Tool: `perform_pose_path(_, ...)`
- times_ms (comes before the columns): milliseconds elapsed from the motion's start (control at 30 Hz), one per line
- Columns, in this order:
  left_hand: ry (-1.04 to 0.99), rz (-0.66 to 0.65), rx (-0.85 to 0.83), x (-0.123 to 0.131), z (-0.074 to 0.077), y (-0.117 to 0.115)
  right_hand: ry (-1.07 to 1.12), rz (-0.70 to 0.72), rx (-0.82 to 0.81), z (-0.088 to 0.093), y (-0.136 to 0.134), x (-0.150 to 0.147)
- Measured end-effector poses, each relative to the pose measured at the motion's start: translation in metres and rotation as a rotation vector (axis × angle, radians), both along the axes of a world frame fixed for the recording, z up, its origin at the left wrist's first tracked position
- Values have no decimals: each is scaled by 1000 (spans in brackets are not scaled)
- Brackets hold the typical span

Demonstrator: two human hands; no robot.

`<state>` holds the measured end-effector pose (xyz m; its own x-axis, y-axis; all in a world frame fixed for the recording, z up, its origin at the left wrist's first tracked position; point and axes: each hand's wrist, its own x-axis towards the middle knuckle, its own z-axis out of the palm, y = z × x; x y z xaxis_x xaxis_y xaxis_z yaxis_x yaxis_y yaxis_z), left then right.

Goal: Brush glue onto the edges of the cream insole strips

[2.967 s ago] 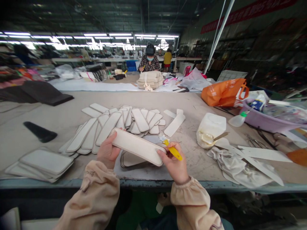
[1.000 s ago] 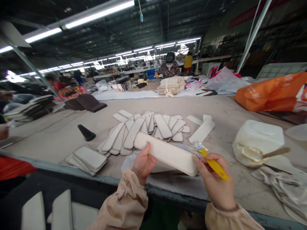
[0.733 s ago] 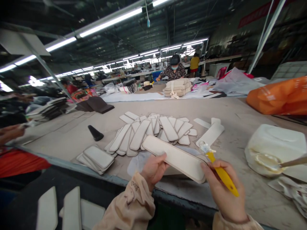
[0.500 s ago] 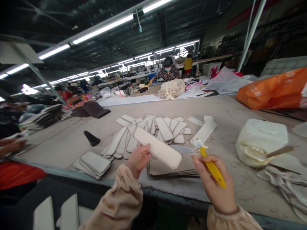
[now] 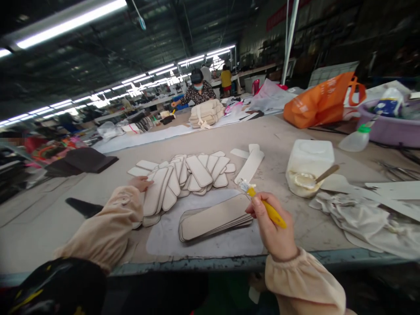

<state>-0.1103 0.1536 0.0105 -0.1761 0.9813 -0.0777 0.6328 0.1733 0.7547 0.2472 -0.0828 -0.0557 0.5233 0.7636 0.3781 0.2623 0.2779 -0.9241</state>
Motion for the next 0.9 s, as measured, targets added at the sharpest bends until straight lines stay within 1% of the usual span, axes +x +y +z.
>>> perform_pose_path(67, 88, -24, 28, 9, -2, -14, 30, 35, 2, -3, 2, -1)
perform_pose_path(133, 140, -134, 47, 24, -6, -44, 68, 85, 5, -5, 3, -5)
perform_pose_path(167, 154, -222, 50, 33, -10, -64, 85, 108, 3, -6, 3, -8)
perform_pose_path(200, 223, -401, 64, 43, -15, -86, 101, 133, -3, -6, 3, -12)
perform_pose_path(233, 272, -543, 58, 52, -21, -109, 118, 159, -12, -6, 3, -17)
perform_pose_path(267, 306, -633, 27, 60, -29, -129, 138, 189, -26, -5, 3, -22)
perform_pose_path(333, 361, -672, -45, 72, -45, -161, 172, 267, -71, -4, 3, -35)
perform_pose_path(367, 374, -663, -70, 75, -53, -172, 187, 304, -101, -3, 3, -42)
perform_pose_path(433, 379, -636, -88, 78, -64, -181, 199, 353, -158, -2, 4, -56)
perform_pose_path(500, 360, -621, -79, 76, -71, -180, 174, 370, -201, -3, 6, -68)
perform_pose_path(667, 275, -594, -39, 72, -75, -172, 38, 382, -300, -6, 15, -91)
perform_pose_path(767, 230, -588, -5, 71, -78, -172, -4, 405, -319, -9, 20, -103)
perform_pose_path(900, 214, -580, -7, 70, -81, -172, -59, 426, -361, -14, 22, -114)
